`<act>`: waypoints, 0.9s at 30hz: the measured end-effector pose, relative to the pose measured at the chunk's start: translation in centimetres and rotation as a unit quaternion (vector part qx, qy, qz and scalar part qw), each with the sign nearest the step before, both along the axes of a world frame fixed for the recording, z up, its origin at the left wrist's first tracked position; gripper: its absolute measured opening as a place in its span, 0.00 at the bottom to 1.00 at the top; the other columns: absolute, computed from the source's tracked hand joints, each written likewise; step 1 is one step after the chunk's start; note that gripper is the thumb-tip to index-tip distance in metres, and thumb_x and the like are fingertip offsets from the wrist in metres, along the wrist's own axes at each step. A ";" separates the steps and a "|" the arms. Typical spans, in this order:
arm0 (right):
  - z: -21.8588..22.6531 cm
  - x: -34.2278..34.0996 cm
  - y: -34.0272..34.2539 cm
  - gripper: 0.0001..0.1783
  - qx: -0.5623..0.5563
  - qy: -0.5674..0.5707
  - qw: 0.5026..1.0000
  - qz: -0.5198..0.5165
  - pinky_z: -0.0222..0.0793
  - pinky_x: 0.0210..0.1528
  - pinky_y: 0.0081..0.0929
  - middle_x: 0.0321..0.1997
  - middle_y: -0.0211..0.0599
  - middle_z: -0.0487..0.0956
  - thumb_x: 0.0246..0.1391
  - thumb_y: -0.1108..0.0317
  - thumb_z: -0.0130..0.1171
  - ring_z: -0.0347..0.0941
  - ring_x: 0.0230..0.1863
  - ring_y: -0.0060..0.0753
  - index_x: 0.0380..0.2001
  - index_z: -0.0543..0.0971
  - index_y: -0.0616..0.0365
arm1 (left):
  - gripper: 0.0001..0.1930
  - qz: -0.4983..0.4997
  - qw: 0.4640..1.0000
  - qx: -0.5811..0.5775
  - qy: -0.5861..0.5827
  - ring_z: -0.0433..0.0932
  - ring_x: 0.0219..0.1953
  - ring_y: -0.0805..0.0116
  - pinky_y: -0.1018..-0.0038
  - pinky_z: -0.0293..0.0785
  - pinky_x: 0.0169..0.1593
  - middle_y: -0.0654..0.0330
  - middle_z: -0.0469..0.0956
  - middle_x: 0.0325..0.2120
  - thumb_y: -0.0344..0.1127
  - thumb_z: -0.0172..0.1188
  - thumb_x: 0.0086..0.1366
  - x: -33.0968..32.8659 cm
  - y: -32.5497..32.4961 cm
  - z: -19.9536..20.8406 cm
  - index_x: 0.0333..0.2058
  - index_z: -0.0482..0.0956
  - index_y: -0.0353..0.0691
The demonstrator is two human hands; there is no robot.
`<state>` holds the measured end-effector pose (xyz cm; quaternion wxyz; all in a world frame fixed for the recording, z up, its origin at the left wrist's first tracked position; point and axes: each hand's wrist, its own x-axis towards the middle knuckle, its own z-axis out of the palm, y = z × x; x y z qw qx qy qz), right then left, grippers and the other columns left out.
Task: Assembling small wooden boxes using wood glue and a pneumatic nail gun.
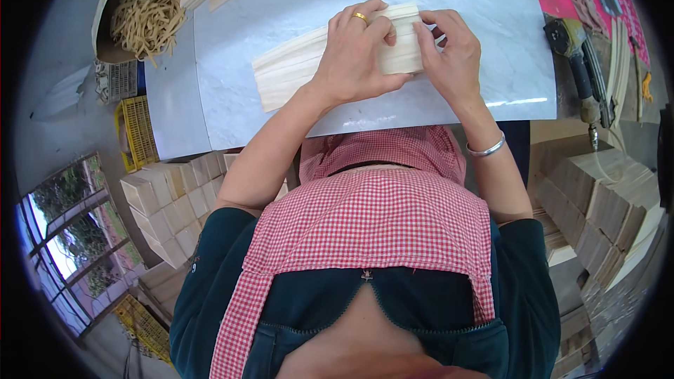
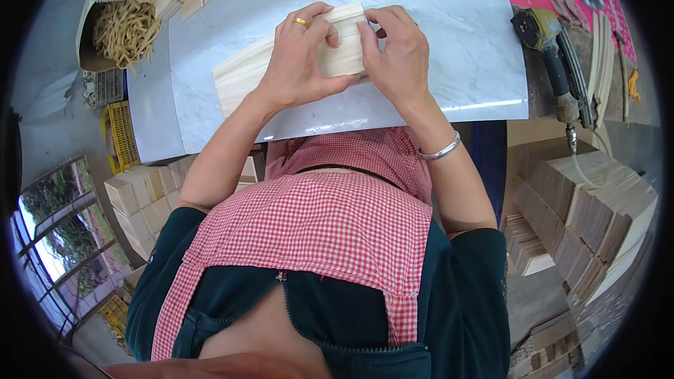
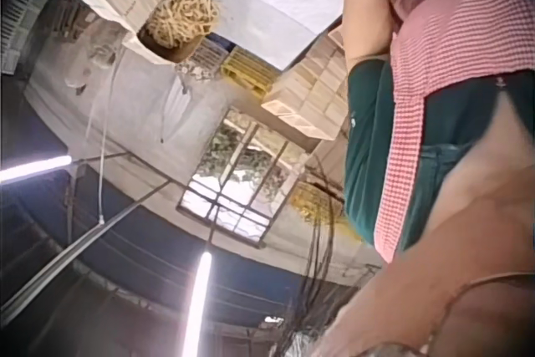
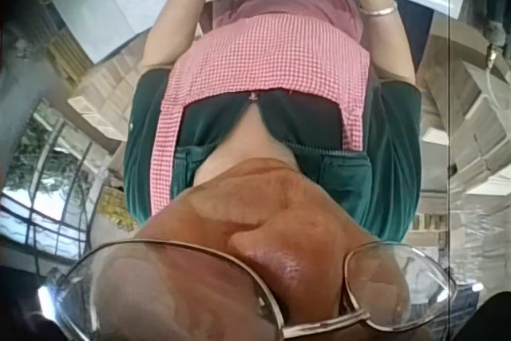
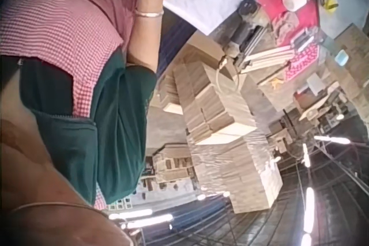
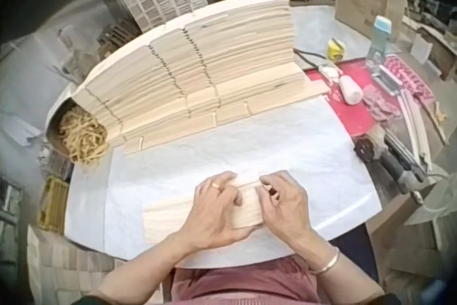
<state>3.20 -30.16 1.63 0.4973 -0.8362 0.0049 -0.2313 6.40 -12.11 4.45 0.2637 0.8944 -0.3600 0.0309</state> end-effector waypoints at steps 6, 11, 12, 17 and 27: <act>0.7 -2.3 -2.6 0.09 0.065 0.036 0.996 0.047 0.70 0.33 0.22 0.36 0.33 0.81 0.55 0.75 0.63 0.74 0.29 0.27 0.40 0.83 0.63 | 0.27 0.001 1.000 -0.011 0.024 0.65 0.60 0.49 0.56 0.57 0.63 0.47 0.69 0.57 0.45 0.78 0.39 0.3 -0.2 0.0 0.32 0.70 0.44; 2.5 -5.0 -3.6 0.08 -0.051 0.096 0.990 0.093 0.69 0.32 0.23 0.32 0.33 0.80 0.54 0.77 0.63 0.72 0.28 0.27 0.39 0.83 0.65 | 0.25 -0.003 1.000 -0.005 0.020 0.64 0.59 0.48 0.55 0.56 0.62 0.46 0.68 0.57 0.46 0.77 0.41 0.4 -0.2 0.2 0.30 0.70 0.43; 2.5 -5.2 -3.7 0.08 -0.095 0.111 0.984 0.105 0.69 0.32 0.23 0.31 0.34 0.80 0.53 0.77 0.63 0.71 0.27 0.28 0.38 0.83 0.65 | 0.25 -0.004 1.000 -0.004 0.015 0.64 0.59 0.48 0.55 0.56 0.62 0.46 0.68 0.58 0.46 0.77 0.41 0.4 -0.2 0.2 0.30 0.70 0.43; 2.7 -5.2 -2.9 0.04 -0.150 0.098 0.981 0.069 0.68 0.31 0.26 0.28 0.34 0.78 0.51 0.79 0.63 0.69 0.25 0.30 0.32 0.83 0.66 | 0.25 -0.009 1.000 -0.009 0.011 0.64 0.59 0.47 0.54 0.57 0.62 0.46 0.68 0.57 0.46 0.77 0.41 0.2 -0.4 0.1 0.29 0.69 0.43; 3.2 -4.8 -3.1 0.02 -0.152 0.124 0.977 0.090 0.67 0.30 0.27 0.26 0.35 0.77 0.50 0.79 0.64 0.69 0.24 0.32 0.29 0.83 0.66 | 0.27 -0.007 1.000 -0.001 0.003 0.66 0.59 0.48 0.56 0.59 0.62 0.47 0.66 0.60 0.45 0.80 0.41 0.0 -0.4 0.1 0.28 0.68 0.44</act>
